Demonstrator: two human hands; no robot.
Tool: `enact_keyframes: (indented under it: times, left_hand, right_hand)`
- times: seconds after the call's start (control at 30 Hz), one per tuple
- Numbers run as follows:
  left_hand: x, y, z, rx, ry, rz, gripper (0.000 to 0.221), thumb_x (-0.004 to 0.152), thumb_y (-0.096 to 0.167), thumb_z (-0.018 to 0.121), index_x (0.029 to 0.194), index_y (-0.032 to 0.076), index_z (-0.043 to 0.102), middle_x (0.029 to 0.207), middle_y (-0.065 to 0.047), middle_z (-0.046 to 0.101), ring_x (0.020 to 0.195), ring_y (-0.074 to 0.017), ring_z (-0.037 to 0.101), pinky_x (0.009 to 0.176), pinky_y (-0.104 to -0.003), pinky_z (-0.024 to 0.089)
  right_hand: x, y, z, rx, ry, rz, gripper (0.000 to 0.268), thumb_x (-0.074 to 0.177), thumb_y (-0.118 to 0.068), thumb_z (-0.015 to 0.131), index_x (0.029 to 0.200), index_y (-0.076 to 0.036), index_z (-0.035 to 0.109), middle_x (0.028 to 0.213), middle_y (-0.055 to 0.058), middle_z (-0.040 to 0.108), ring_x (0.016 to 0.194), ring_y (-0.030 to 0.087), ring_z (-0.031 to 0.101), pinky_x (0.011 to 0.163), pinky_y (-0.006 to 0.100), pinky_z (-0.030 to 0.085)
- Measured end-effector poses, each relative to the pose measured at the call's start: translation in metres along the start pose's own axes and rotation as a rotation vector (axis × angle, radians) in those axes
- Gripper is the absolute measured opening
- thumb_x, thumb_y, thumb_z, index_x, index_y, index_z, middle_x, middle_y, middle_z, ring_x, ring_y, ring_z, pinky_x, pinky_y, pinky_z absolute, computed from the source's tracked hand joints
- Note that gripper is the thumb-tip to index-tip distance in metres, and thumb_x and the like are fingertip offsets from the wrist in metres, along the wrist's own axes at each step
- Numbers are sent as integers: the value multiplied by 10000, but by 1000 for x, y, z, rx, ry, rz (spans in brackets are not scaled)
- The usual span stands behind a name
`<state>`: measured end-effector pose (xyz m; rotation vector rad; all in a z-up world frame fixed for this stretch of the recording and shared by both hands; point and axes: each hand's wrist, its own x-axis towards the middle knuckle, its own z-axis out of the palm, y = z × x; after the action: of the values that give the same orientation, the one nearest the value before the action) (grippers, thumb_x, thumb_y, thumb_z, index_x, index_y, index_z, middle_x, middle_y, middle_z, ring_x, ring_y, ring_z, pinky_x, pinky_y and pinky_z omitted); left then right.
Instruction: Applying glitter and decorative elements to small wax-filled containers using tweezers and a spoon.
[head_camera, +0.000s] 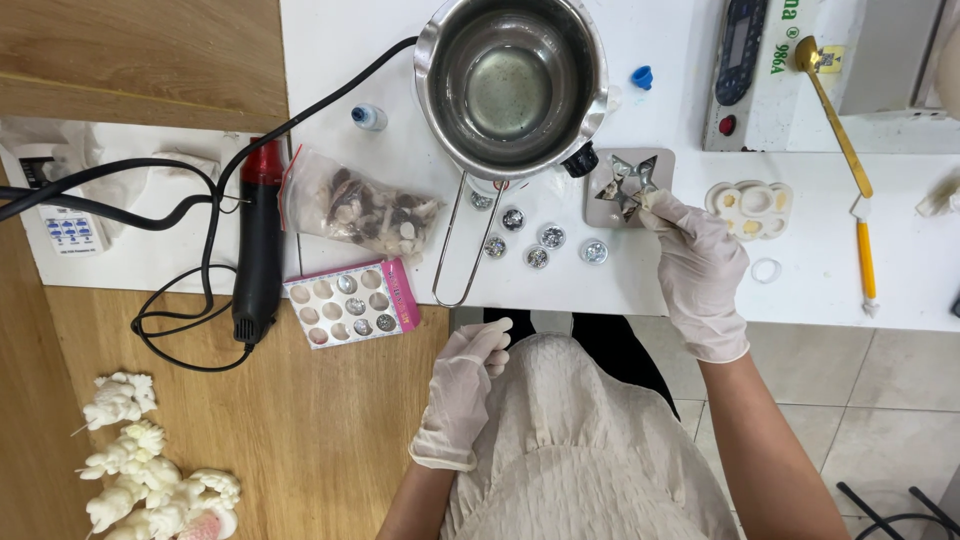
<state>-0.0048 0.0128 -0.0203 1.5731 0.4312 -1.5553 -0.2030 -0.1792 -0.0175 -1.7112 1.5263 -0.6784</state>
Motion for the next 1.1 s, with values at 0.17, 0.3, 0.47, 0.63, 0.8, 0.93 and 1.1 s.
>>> enact_keyframes:
  times: [0.17,0.3,0.47,0.63,0.8,0.93,1.1]
  left_hand:
    - [-1,4,2,17,0,-4,264,890,189,752,1076,4,724,880,-22,690,692,-64,586,633,-211,465]
    - [-3,5,3,27,-4,-3,268,888,203,751,1077,14,727,873,-22,693,694,-66,593,644,-215,480]
    - [-9,9,4,49,10,-33,257,896,200,754,1068,11,724,866,-13,677,699,-65,585,648,-216,470]
    - [-13,9,2,47,-1,-39,245,902,205,745,1054,13,739,861,-9,682,713,-64,586,668,-219,478]
    - [-3,-20,-3,261,-37,477,262,915,103,734,1161,19,697,976,-15,669,820,-90,581,760,-245,515]
    - [1,6,9,523,13,644,318,925,97,724,1225,48,630,1013,-17,685,864,-109,651,795,-271,559]
    - [2,16,15,547,35,737,375,909,72,717,1274,95,631,1075,-63,669,928,-170,667,825,-328,562]
  right_hand:
    - [2,5,1,46,-8,33,192,979,-2,779,1168,1,746,1077,93,772,970,110,720,874,229,578]
    - [1,17,0,155,-36,16,208,977,7,765,1182,-7,735,1140,71,760,1048,102,712,955,236,596]
    - [1,6,-4,0,-41,-41,236,961,54,776,1189,3,748,1124,84,762,1017,120,702,915,244,569]
    - [-5,10,-6,6,-13,-47,229,972,72,770,1188,2,743,1123,71,757,1039,119,702,939,245,577]
    - [-12,9,-5,-55,158,-117,265,976,133,829,1215,48,751,1167,117,746,1088,161,677,1013,283,553]
    - [-18,30,2,248,163,-76,245,1008,146,768,1218,24,734,1204,97,745,1132,146,714,1065,306,615]
    - [-22,29,8,52,75,-210,178,1039,158,775,1155,45,702,1173,121,750,1109,167,734,1030,292,616]
